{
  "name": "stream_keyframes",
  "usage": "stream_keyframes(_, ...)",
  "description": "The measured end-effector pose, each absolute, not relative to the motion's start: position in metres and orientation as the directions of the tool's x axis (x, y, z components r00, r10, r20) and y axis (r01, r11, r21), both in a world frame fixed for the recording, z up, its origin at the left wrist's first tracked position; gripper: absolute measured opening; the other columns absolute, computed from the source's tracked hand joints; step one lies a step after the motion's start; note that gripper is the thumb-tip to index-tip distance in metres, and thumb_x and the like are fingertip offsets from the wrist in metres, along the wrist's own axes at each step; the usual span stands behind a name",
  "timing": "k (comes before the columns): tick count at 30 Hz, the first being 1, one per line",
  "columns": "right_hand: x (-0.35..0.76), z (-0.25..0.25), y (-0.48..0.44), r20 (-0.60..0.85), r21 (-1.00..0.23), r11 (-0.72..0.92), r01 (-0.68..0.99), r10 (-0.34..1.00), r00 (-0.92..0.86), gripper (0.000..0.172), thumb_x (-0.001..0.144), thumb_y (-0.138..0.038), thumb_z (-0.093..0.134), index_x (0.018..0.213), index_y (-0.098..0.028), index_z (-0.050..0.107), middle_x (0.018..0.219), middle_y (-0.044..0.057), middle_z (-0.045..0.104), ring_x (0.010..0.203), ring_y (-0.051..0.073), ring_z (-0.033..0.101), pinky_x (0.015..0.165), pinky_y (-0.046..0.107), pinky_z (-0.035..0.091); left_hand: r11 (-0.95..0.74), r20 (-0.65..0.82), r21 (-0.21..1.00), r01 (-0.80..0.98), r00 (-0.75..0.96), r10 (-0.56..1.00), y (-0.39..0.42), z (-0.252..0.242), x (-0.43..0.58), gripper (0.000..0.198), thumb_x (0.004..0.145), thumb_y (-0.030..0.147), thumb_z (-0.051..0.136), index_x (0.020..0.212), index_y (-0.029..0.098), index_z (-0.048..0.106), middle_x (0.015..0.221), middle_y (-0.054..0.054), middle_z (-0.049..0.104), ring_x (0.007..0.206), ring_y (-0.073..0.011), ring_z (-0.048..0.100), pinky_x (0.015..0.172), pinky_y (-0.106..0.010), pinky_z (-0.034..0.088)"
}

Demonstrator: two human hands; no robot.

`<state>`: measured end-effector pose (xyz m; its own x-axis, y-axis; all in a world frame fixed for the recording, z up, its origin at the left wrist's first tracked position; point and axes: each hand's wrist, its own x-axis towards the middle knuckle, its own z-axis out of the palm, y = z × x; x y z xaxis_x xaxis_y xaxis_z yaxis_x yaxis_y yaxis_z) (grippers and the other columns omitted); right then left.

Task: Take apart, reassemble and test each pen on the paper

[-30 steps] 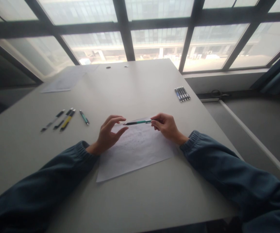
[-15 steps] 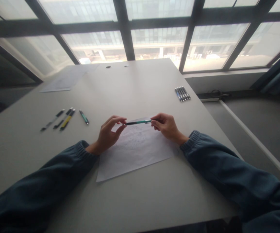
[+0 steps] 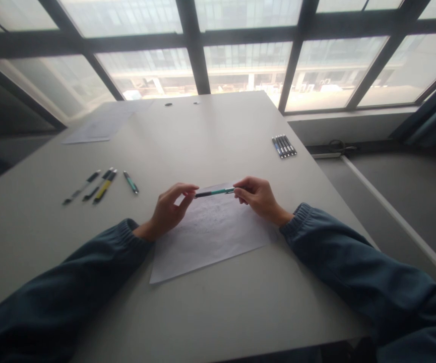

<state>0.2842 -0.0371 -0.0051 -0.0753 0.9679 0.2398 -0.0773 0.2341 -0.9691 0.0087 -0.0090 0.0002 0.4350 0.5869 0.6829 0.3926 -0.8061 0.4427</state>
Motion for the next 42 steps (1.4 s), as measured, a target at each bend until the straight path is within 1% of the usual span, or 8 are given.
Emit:
stream_keyframes(7, 0.280, -0.002, -0.040, 0.233, -0.967, 0.218, -0.131, 0.966, -0.111, 0.034, 0.077, -0.045, 0.083, 0.092, -0.016, 0.071, 0.069, 0.003, 0.072, 0.053, 0.012, 0.059, 0.049, 0.026, 0.048, -0.746, 0.613, 0.527, 0.408, 0.425, 0.666, -0.011, -0.002, 0.007, 0.019, 0.101, 0.027, 0.054, 0.110, 0.019, 0.069, 0.078, -0.001, 0.070, 0.067, -0.0106, 0.066, 0.054, -0.017, 0.049)
stream_keyframes(10, 0.276, 0.003, -0.044, 0.215, -0.971, 0.195, -0.140, 0.965, -0.148, 0.035, 0.075, -0.040, 0.086, 0.095, -0.016, 0.072, 0.070, 0.003, 0.071, 0.057, 0.013, 0.062, 0.053, 0.027, 0.051, -0.760, 0.617, 0.501, 0.413, 0.446, 0.649, -0.012, 0.000, 0.008, 0.020, 0.101, 0.028, 0.054, 0.110, 0.018, 0.069, 0.071, 0.001, 0.069, 0.063, -0.0097, 0.065, 0.060, -0.019, 0.051)
stream_keyframes(14, 0.267, 0.005, -0.051, 0.174, -0.982, 0.142, -0.127, 0.939, -0.297, 0.041, 0.077, -0.039, 0.084, 0.110, -0.015, 0.074, 0.078, 0.005, 0.073, 0.064, 0.014, 0.064, 0.060, 0.030, 0.054, -0.789, 0.597, 0.476, 0.390, 0.515, 0.615, -0.014, 0.002, 0.010, 0.021, 0.103, 0.028, 0.052, 0.111, 0.018, 0.068, 0.067, 0.002, 0.068, 0.059, -0.0082, 0.064, 0.064, -0.019, 0.052)
stream_keyframes(18, 0.256, 0.005, -0.055, 0.209, -0.977, 0.173, -0.126, 0.896, -0.391, 0.037, 0.086, -0.041, 0.076, 0.112, -0.015, 0.074, 0.082, 0.007, 0.075, 0.066, 0.014, 0.065, 0.061, 0.030, 0.055, -0.801, 0.558, 0.482, 0.355, 0.581, 0.593, -0.014, 0.003, 0.010, 0.021, 0.102, 0.028, 0.054, 0.115, 0.018, 0.067, 0.077, -0.001, 0.073, 0.067, -0.0095, 0.068, 0.069, -0.020, 0.054)
stream_keyframes(26, 0.254, 0.002, -0.052, 0.202, -0.976, 0.176, -0.126, 0.948, -0.245, 0.026, 0.083, -0.038, 0.079, 0.096, -0.017, 0.073, 0.069, 0.001, 0.070, 0.059, 0.013, 0.062, 0.057, 0.028, 0.051, -0.854, 0.609, 0.434, 0.285, 0.606, 0.512, -0.010, 0.004, 0.013, 0.020, 0.094, 0.025, 0.068, 0.113, 0.019, 0.070, 0.091, -0.006, 0.073, 0.081, -0.0137, 0.068, 0.077, -0.026, 0.056)
stream_keyframes(35, 0.257, 0.001, -0.052, 0.181, -0.981, 0.159, -0.106, 0.954, -0.239, 0.028, 0.081, -0.038, 0.080, 0.097, -0.017, 0.071, 0.070, 0.002, 0.070, 0.060, 0.014, 0.062, 0.059, 0.029, 0.050, -0.881, 0.661, 0.394, 0.263, 0.585, 0.470, -0.009, 0.006, 0.015, 0.016, 0.090, 0.018, 0.070, 0.105, 0.021, 0.074, 0.090, -0.006, 0.072, 0.083, -0.0148, 0.066, 0.075, -0.029, 0.055)
stream_keyframes(39, 0.261, 0.003, -0.051, 0.165, -0.970, 0.107, -0.219, 0.950, -0.267, 0.025, 0.087, -0.041, 0.072, 0.097, -0.018, 0.069, 0.074, 0.002, 0.069, 0.063, 0.014, 0.060, 0.058, 0.028, 0.046, -0.873, 0.680, 0.395, 0.286, 0.548, 0.487, -0.010, 0.007, 0.015, 0.014, 0.090, 0.017, 0.070, 0.103, 0.021, 0.075, 0.088, -0.005, 0.071, 0.081, -0.0145, 0.065, 0.073, -0.029, 0.055)
stream_keyframes(42, 0.264, 0.004, -0.048, 0.150, -0.934, 0.051, -0.354, 0.955, -0.256, 0.020, 0.092, -0.039, 0.063, 0.090, -0.019, 0.067, 0.065, -0.002, 0.057, 0.057, 0.010, 0.049, 0.052, 0.024, 0.035, -0.867, 0.695, 0.401, 0.295, 0.519, 0.498, -0.009, 0.005, 0.014, 0.015, 0.089, 0.016, 0.070, 0.102, 0.022, 0.076, 0.089, -0.005, 0.072, 0.081, -0.0143, 0.065, 0.074, -0.028, 0.054)
